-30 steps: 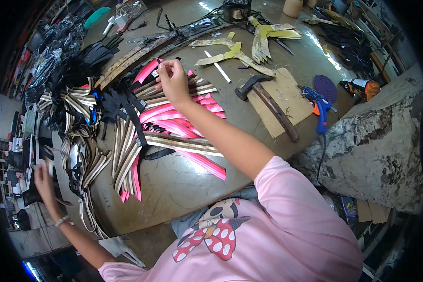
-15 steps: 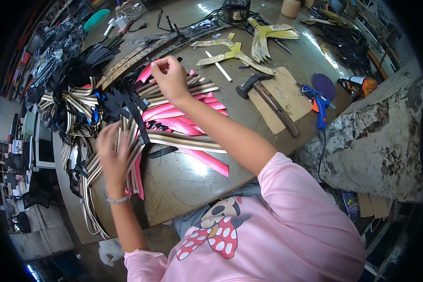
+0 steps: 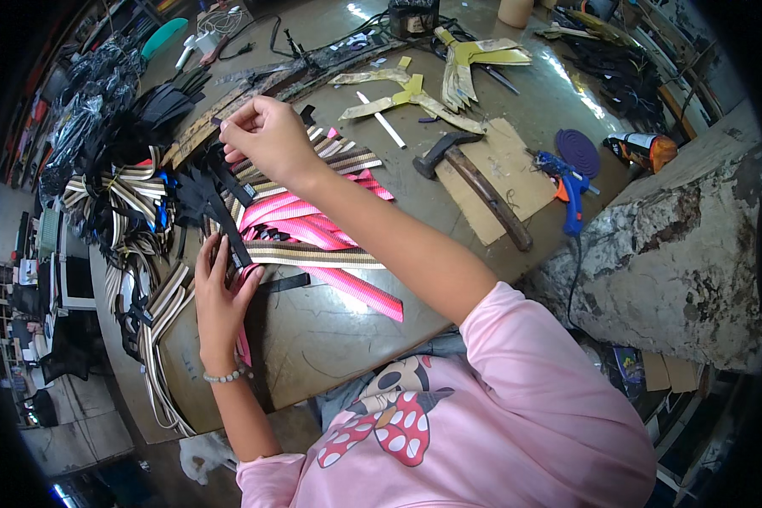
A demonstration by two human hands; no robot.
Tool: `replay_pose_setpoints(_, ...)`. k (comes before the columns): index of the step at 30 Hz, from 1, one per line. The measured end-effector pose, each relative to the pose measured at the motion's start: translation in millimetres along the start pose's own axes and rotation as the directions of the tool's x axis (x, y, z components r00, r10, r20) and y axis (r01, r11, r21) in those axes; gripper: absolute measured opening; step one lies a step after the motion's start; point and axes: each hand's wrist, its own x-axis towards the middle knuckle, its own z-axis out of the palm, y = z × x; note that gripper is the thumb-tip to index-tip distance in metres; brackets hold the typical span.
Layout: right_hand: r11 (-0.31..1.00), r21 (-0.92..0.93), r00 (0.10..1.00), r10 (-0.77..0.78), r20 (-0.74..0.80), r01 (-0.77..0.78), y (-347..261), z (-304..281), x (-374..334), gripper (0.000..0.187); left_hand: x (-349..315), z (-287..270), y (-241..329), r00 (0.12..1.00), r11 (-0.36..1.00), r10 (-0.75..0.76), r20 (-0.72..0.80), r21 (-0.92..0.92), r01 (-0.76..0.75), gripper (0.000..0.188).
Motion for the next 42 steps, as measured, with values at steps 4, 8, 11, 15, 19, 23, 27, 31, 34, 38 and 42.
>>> replay_pose_setpoints(4,0.836,-0.439,0.937,-0.347,0.042,0.329,-3.3,-15.2,8.6,0.011,-6.6,-4.3,-5.9,0.998,0.983,-0.049,0.036,-0.177,0.055,0.053)
replay_pose_setpoints(8,0.490,-0.870,0.865,-0.460,-0.200,0.059,-62.2,-129.8,31.7,0.025,-9.7,0.9,-11.0,0.997,0.980,-0.071,0.016,-0.185,0.073,0.051)
replay_pose_setpoints(11,0.216,-0.819,0.760,-0.307,-0.573,-0.531,-95.3,-236.3,30.6,0.027,-12.3,6.2,-13.4,0.999,0.989,-0.017,-0.050,-0.149,0.009,0.048)
replay_pose_setpoints(15,0.295,-0.655,0.704,0.097,-0.704,-0.696,-88.7,-294.0,37.0,0.040,-11.9,9.3,-16.0,0.997,0.982,-0.065,-0.050,-0.179,0.055,0.048)
replay_pose_setpoints(19,0.490,-0.583,0.716,0.131,-0.686,-0.648,-86.8,-288.0,35.5,0.027,-10.4,9.6,-16.5,0.997,0.995,-0.015,-0.071,-0.099,0.008,0.048)
replay_pose_setpoints(23,0.827,-0.397,0.770,0.065,-0.635,-0.397,-94.8,-279.6,29.9,0.027,-12.7,9.6,-14.7,0.995,0.984,-0.071,-0.068,-0.168,0.059,0.048)
replay_pose_setpoints(27,0.922,-0.284,0.808,0.049,-0.587,-0.263,-95.2,-276.8,22.0,0.033,-11.9,9.1,-13.3,0.996,0.990,-0.038,-0.084,-0.142,0.025,0.049)
replay_pose_setpoints(31,0.872,-0.300,0.787,0.142,-0.601,-0.387,-88.0,-265.9,13.8,0.037,-9.9,9.1,-12.7,0.996,0.995,-0.030,-0.088,-0.101,0.021,0.049)
replay_pose_setpoints(34,0.917,-0.165,0.775,0.199,-0.600,-0.363,-77.6,-252.9,14.1,0.039,-11.2,9.2,-12.3,0.995,0.993,-0.047,-0.091,-0.117,0.036,0.048)
replay_pose_setpoints(38,0.970,-0.054,0.729,0.141,-0.670,-0.237,-70.6,-246.8,18.2,0.036,-12.8,8.8,-12.4,0.995,0.993,-0.040,-0.096,-0.110,0.030,0.048)
replay_pose_setpoints(42,0.986,0.137,0.724,0.159,-0.671,-0.090,-70.3,-252.1,18.6,0.033,-12.3,9.9,-13.7,0.994,0.987,-0.062,-0.087,-0.150,0.048,0.048)
